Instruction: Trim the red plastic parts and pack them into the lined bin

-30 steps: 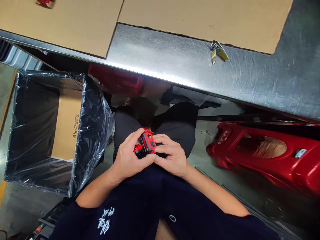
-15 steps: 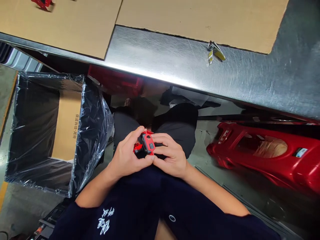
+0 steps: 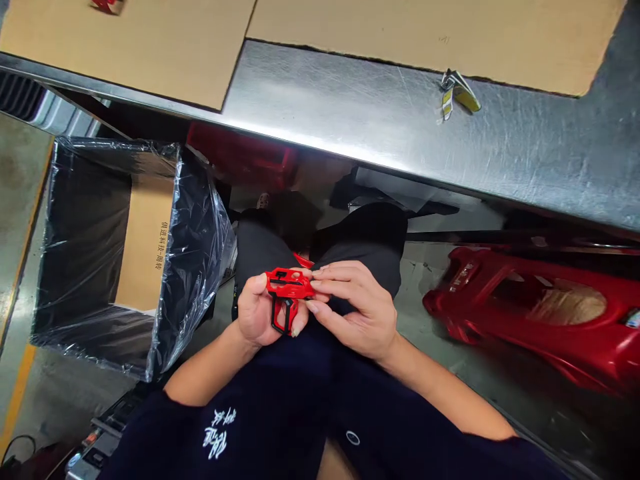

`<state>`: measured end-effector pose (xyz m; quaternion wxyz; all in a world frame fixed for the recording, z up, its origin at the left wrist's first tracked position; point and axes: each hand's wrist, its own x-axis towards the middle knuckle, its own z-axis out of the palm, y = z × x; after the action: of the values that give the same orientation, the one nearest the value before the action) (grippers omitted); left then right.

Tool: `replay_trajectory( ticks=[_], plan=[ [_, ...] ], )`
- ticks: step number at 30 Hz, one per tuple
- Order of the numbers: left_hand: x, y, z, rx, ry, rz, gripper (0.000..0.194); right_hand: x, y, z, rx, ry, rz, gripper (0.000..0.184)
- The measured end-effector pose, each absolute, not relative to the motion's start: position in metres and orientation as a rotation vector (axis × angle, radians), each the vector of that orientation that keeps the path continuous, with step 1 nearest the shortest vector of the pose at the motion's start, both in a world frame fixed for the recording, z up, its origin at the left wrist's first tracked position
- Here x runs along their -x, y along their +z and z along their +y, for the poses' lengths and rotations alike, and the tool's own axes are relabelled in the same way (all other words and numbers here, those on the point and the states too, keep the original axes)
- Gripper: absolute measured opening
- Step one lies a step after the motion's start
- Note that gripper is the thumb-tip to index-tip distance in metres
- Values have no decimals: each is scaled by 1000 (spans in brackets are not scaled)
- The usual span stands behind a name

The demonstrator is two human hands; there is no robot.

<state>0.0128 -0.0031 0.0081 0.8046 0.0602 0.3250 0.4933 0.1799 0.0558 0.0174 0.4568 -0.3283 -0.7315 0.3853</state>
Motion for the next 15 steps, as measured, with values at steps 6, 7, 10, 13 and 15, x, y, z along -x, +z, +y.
replay_trajectory(
  ticks=[6, 7, 10, 13, 15],
  plan=[
    [-17, 14, -3, -72, 1025, 631, 74, -178, 15, 52, 817, 1075, -1734, 26],
    [-17, 14, -2, -77, 1020, 639, 75, -178, 14, 52, 814, 1086, -1728, 27],
    [-19, 15, -3, -110, 1005, 676, 79, -179, 12, 51, 801, 1122, -1715, 26],
    [-19, 12, -5, -151, 994, 698, 81, -181, 9, 49, 808, 1158, -1702, 25],
    [-19, 10, -7, -170, 1001, 708, 80, -182, 7, 47, 812, 1186, -1700, 26]
  ],
)
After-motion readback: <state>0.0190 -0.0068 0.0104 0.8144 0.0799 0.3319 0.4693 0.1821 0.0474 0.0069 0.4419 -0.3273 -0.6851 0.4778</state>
